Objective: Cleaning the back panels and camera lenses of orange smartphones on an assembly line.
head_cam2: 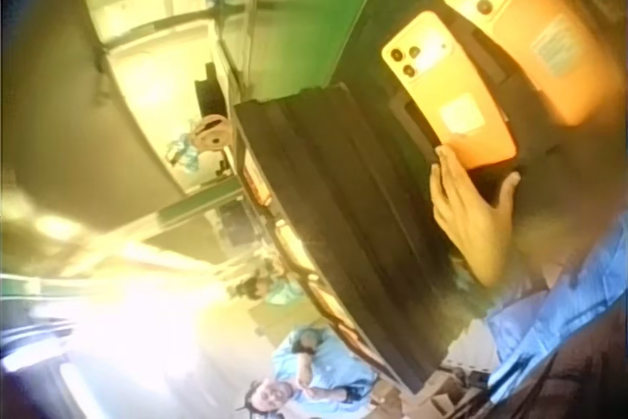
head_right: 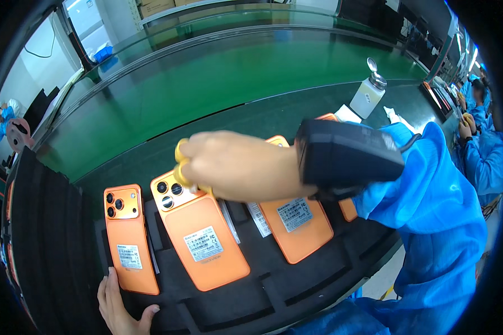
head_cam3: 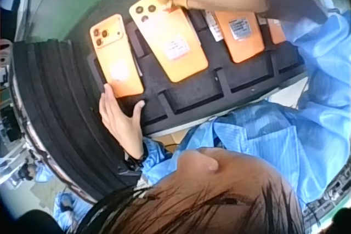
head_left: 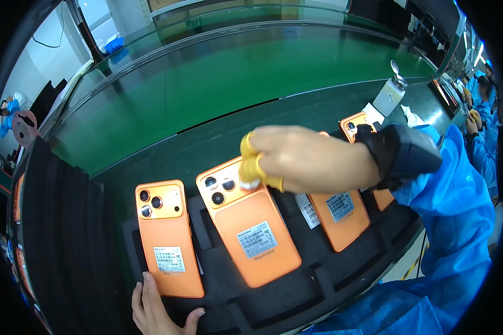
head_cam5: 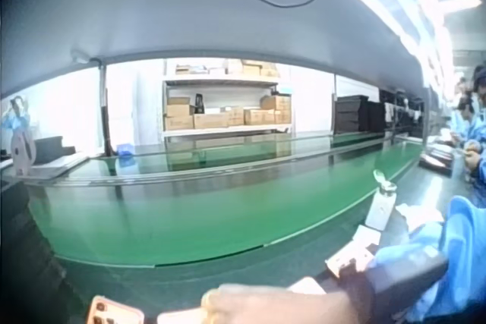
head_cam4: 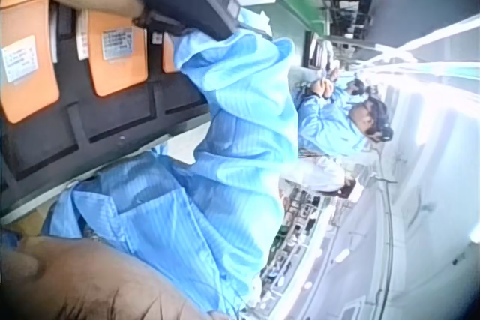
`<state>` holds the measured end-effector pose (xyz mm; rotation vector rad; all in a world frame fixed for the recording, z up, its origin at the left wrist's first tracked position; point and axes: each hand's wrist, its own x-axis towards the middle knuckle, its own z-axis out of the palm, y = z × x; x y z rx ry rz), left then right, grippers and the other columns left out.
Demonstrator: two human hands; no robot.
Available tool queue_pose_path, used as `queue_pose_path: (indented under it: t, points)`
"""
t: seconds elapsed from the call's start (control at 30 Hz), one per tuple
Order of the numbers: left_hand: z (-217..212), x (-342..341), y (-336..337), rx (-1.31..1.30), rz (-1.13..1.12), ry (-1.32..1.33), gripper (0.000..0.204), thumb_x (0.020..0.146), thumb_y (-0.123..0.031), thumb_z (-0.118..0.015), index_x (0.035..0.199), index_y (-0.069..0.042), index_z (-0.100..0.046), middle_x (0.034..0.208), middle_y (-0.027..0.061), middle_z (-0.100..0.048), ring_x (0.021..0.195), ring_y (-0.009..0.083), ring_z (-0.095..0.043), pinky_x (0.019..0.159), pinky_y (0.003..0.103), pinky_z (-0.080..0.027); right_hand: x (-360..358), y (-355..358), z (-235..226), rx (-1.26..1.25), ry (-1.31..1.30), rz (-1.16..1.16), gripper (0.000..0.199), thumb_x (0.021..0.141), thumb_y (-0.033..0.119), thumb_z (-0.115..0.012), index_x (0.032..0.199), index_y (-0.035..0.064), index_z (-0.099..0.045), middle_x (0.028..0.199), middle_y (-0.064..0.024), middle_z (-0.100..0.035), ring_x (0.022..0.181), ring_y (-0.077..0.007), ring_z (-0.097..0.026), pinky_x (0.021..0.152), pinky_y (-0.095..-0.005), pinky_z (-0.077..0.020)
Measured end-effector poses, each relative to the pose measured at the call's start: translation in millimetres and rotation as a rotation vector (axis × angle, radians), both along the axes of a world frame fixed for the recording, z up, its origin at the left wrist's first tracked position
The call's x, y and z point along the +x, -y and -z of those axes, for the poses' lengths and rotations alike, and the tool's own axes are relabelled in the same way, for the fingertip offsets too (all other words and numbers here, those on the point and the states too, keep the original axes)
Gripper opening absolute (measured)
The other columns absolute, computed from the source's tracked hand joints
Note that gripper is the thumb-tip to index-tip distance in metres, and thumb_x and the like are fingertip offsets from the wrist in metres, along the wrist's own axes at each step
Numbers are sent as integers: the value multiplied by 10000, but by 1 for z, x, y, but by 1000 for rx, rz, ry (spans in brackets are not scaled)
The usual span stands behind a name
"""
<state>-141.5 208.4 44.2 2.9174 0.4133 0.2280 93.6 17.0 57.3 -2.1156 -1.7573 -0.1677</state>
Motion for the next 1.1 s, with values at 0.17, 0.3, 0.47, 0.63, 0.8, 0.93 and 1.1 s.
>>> queue_pose_path:
  t: [0.17,0.3,0.47,0.63,0.8,0.93,1.1]
  points:
    - [5,0,4,37,-1,21,795,574,-174,-751,1268,-49,-384,1251,116,-450,1133,305,-407,918,394,-318,9,-3,-16,31,-127,130,120,743,48,-599,858,13,-603,815,-96,-575,800,-243,-557,684,-319,-461]
    - [5,2,7,29,-48,36,792,569,-178,-755,1264,-55,-395,1226,106,-469,1104,302,-421,905,398,-317,7,-13,-31,18,-345,156,96,769,38,-580,855,-5,-590,836,-105,-600,802,-239,-575,691,-316,-469]
    - [5,1,8,36,-69,58,794,561,-186,-759,1262,-67,-405,1192,103,-486,1074,299,-430,895,404,-321,3,-22,-47,55,-557,184,132,816,41,-543,931,-21,-563,833,-108,-602,789,-171,-609,679,-257,-492]
    - [7,1,7,48,-68,61,797,562,-188,-761,1266,-72,-406,1149,109,-495,1068,302,-429,892,408,-326,0,-31,-41,-82,-450,152,147,769,10,-548,907,-11,-594,843,-139,-588,794,-251,-582,657,-317,-462]
    - [8,1,7,35,-50,74,781,569,-190,-757,1260,-67,-413,1135,125,-491,1062,312,-426,894,414,-326,-3,-42,-13,-81,-156,36,184,677,5,-592,861,9,-597,816,-126,-513,823,-259,-525,700,-339,-438]
    - [9,0,5,27,-36,78,752,585,-198,-750,1249,-60,-425,1128,135,-489,1055,321,-424,892,421,-332,-3,-43,-4,-40,51,-78,132,666,34,-594,788,-15,-586,800,-134,-516,794,-264,-537,679,-334,-458]
    - [8,1,4,32,-12,83,719,599,-201,-741,1231,-44,-439,1134,139,-488,1050,328,-424,884,422,-344,-20,-40,3,-52,168,-76,87,671,56,-592,745,17,-614,809,-80,-549,822,-204,-528,669,-277,-492]
